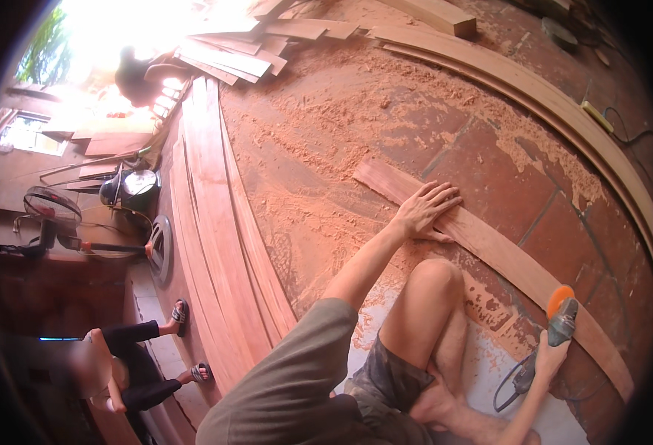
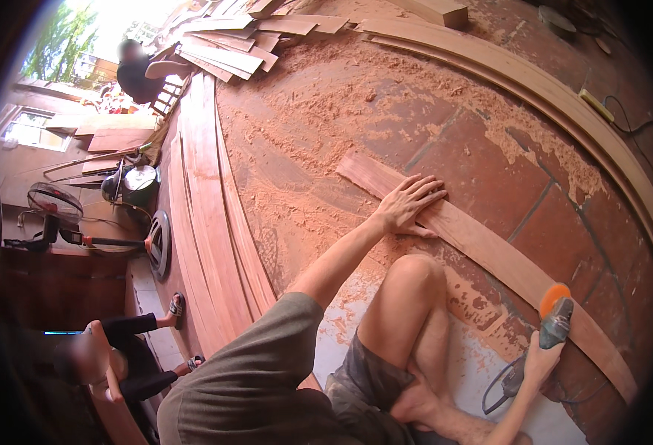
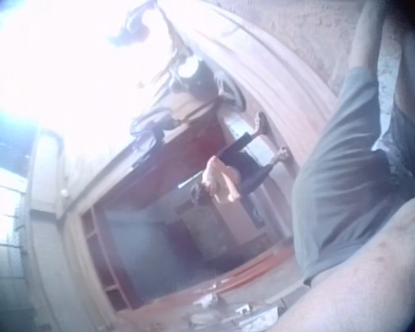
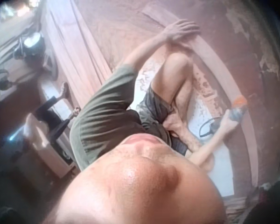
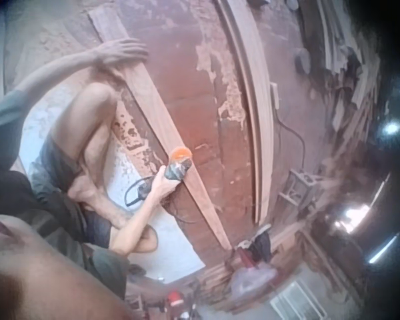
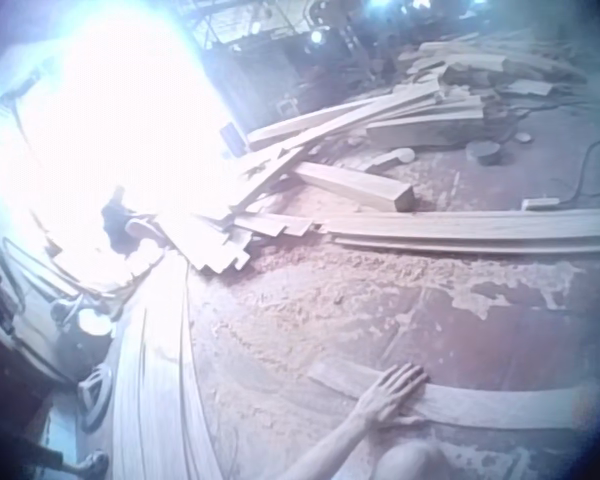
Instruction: The person sits on the floor and uses an electric sander to smooth a long, curved wooden plank. They hold the plank steady with one hand while operating the sander with the other, moving it along the length of the wood.
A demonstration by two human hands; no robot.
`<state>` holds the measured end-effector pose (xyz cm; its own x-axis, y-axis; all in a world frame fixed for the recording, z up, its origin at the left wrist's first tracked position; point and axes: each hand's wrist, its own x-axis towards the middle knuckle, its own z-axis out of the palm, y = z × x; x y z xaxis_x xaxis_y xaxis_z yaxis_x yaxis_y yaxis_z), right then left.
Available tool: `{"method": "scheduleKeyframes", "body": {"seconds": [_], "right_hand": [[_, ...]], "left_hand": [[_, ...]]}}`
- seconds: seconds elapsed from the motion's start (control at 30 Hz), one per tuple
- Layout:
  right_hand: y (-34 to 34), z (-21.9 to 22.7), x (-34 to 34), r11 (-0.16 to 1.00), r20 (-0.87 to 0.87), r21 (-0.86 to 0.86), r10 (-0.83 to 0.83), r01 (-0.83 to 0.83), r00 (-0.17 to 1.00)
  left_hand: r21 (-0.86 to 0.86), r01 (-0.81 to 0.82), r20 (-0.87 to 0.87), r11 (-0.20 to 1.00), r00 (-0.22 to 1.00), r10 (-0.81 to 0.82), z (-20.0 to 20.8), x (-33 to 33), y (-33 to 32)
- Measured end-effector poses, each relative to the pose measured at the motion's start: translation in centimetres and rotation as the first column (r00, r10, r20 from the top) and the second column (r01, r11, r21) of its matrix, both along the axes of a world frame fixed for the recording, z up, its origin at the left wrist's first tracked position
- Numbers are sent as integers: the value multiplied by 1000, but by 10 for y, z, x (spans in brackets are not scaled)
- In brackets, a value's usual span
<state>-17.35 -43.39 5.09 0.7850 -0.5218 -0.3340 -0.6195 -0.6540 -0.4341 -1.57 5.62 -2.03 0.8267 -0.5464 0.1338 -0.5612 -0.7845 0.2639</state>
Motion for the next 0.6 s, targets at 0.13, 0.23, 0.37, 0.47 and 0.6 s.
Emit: {"method": "scheduleKeyframes", "body": {"seconds": [0.13,0.23,0.37,0.47,0.6], "right_hand": [[-3,6,-8,1000,17,-3,13,-13,1000],[-83,-31,-16,993,27,-35,-114,115,993],[-96,-17,10,978,-93,-59,-204,199,974],[-73,-30,19,989,0,-50,-140,139,990],[31,3,21,999,6,-1,-49,49,999]], "left_hand": [[9,-7,20,1000,1000,7,-2,0,1],[-16,-6,22,1000,1000,6,-1,3,-3],[-30,-20,20,999,1000,20,-5,-2,2],[-26,-15,22,1000,1000,16,-2,4,-6],[-22,-12,21,1000,1000,13,1,3,-5]]}}
